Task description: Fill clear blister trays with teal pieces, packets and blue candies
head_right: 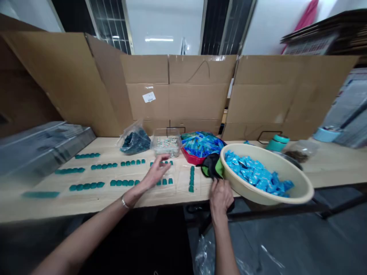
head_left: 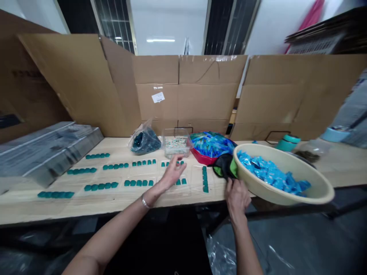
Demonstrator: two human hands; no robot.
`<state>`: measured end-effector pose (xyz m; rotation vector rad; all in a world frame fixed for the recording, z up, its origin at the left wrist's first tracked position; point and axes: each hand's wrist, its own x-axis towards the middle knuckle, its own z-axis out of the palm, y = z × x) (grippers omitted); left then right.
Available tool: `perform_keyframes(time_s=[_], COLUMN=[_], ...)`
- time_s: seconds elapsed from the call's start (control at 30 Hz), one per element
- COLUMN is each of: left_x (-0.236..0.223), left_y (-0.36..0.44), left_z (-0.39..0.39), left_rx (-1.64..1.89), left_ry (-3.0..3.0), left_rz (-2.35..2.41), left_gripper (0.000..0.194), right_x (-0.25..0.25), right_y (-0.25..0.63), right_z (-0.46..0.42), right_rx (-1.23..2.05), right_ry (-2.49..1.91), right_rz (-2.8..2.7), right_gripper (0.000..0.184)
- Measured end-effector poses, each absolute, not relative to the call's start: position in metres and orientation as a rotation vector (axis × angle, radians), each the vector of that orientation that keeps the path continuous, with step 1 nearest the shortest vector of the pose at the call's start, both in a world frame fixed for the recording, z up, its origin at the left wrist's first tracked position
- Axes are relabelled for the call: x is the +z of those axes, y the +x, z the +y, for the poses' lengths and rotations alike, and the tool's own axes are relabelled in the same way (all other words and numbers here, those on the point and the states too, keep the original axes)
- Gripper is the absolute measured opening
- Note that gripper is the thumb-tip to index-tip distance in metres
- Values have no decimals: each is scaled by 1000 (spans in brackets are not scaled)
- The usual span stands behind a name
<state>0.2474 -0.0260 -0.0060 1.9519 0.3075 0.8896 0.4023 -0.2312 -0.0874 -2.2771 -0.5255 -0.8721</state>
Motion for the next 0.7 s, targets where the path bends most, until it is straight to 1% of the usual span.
perform_keyframes(time_s=[0.07,0.13,0.23,0.3,0.33,0.4,0.5,0.6,0.63,0.7], left_x=[-7,-6,-8,-16,-22,-36,-53,-56,-55,-50], left_y=[253,262,277,282,281,275,260,248,246,246], left_z=[-55,-82,-129,-165,-182,-207,-215,-197,-191,-188], left_rx=[758,666,446,288,276,289,307,185,201,348], left_ry=[1853,1719,1410,1145,1036,929,1122,1464,1549,1619], left_rz=[177,124,82,50,56,46,89,112,126,172], left_gripper=[30,36,45,51,54,53,47,47,46,44], right_x=[-69,-47,-27,-29,-35,-51,-71,-76,-75,-72], right_y=[392,373,337,317,311,306,314,324,324,318], right_z=[-238,-248,-257,-259,-260,-264,-281,-302,-307,-310], right_rx=[-808,-712,-456,-347,-335,-348,-325,-313,-309,-229], right_ry=[-2134,-1946,-1717,-1675,-1692,-1767,-1851,-1872,-1855,-1779], right_rz=[-559,-612,-656,-675,-681,-693,-675,-390,-278,-176], right_gripper=[30,27,22,29,33,35,31,32,33,38])
